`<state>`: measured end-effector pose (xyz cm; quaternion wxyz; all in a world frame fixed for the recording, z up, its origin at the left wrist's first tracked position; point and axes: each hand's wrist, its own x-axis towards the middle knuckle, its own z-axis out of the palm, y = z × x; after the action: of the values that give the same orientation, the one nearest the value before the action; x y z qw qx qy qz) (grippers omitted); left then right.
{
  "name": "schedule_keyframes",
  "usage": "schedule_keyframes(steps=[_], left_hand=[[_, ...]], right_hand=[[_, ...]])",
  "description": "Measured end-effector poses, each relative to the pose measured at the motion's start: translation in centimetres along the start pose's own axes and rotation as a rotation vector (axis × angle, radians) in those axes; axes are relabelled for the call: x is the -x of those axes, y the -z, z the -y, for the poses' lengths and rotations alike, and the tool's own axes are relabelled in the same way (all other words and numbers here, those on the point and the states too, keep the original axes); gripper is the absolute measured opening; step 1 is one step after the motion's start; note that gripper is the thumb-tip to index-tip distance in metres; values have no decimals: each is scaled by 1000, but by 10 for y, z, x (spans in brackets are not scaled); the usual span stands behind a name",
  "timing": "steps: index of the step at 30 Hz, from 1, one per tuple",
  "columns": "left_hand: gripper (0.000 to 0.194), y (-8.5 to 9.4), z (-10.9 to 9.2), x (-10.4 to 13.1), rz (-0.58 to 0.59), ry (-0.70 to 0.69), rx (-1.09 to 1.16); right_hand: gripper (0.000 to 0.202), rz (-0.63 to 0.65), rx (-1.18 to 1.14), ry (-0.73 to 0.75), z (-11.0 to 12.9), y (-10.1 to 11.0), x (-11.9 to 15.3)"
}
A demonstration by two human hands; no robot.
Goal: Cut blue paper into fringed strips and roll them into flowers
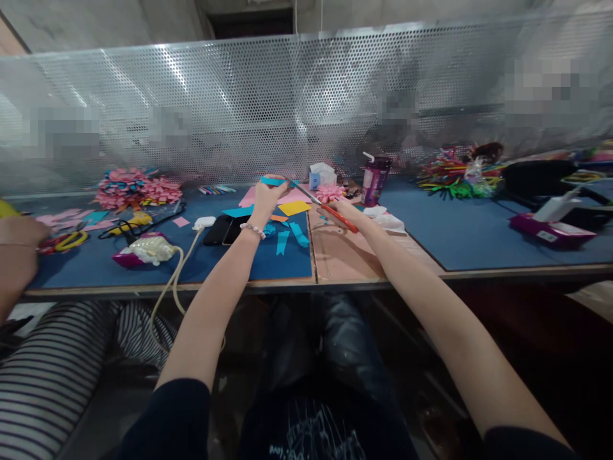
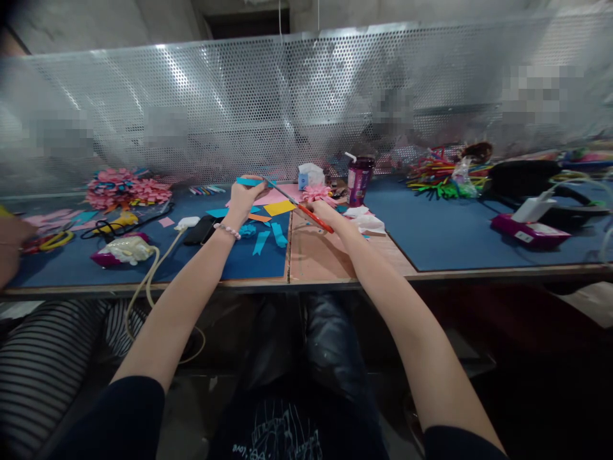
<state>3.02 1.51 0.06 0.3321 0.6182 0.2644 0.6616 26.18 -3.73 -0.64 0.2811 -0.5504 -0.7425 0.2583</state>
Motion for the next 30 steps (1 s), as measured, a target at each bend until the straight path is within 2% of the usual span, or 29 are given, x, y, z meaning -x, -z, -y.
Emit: schedule_keyframes(steps=[11,21,30], left_hand=[[18,-1,-3,2,18,23,1],[18,-1,-4,3,30,6,62],[17,-1,-6,3,25,14,15]], right_hand=[[25,22,63,63,-13,-1,-9],[28,-1,145,96,-15,-1,-11],[28,-36,214,204,-21,-1,-18]])
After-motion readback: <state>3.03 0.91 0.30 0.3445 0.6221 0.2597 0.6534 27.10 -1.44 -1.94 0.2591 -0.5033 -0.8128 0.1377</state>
